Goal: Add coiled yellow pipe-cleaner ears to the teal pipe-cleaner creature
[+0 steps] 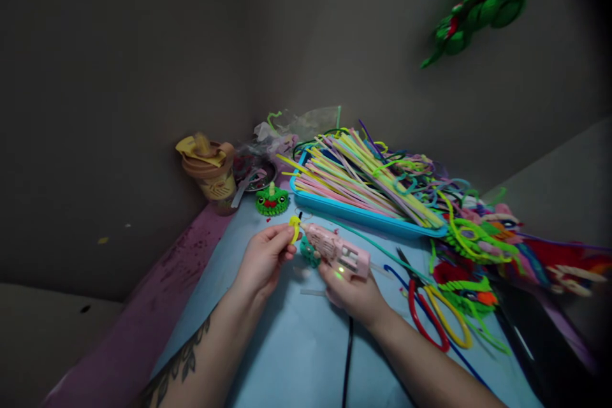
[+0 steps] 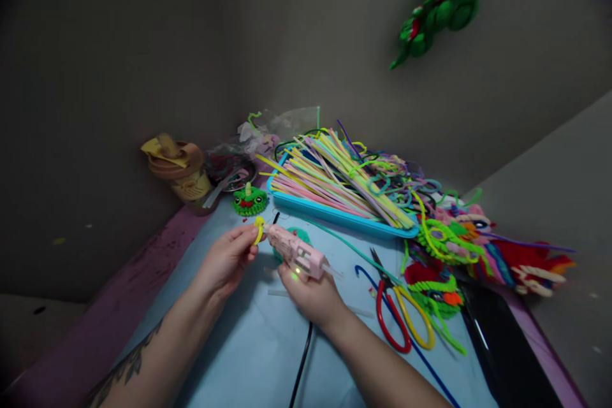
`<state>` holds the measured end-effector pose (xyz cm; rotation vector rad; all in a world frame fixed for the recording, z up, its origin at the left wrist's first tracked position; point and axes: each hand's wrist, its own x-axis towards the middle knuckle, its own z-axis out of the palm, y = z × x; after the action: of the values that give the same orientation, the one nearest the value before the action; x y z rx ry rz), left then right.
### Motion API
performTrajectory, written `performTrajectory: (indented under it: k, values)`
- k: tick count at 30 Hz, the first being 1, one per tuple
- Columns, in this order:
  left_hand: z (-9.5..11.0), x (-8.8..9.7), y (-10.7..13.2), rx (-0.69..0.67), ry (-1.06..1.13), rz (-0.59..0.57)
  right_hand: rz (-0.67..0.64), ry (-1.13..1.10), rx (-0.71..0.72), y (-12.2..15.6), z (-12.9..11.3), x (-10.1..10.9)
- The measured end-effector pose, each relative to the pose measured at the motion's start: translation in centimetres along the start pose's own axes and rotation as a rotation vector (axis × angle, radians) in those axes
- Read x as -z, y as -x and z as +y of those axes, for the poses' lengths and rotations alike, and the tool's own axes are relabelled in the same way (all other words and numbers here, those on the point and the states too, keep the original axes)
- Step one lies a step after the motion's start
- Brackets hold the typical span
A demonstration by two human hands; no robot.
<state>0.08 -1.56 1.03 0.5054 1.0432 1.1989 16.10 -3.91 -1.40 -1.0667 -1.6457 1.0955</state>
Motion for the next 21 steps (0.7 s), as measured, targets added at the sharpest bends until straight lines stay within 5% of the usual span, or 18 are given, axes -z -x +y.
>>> performTrajectory:
  k: [21]
  values:
    - [-0.04, 0.23, -0.10, -0.015, -0.002, 0.005, 0.056, 0.016, -0.028, 0.06, -0.52, -0.02]
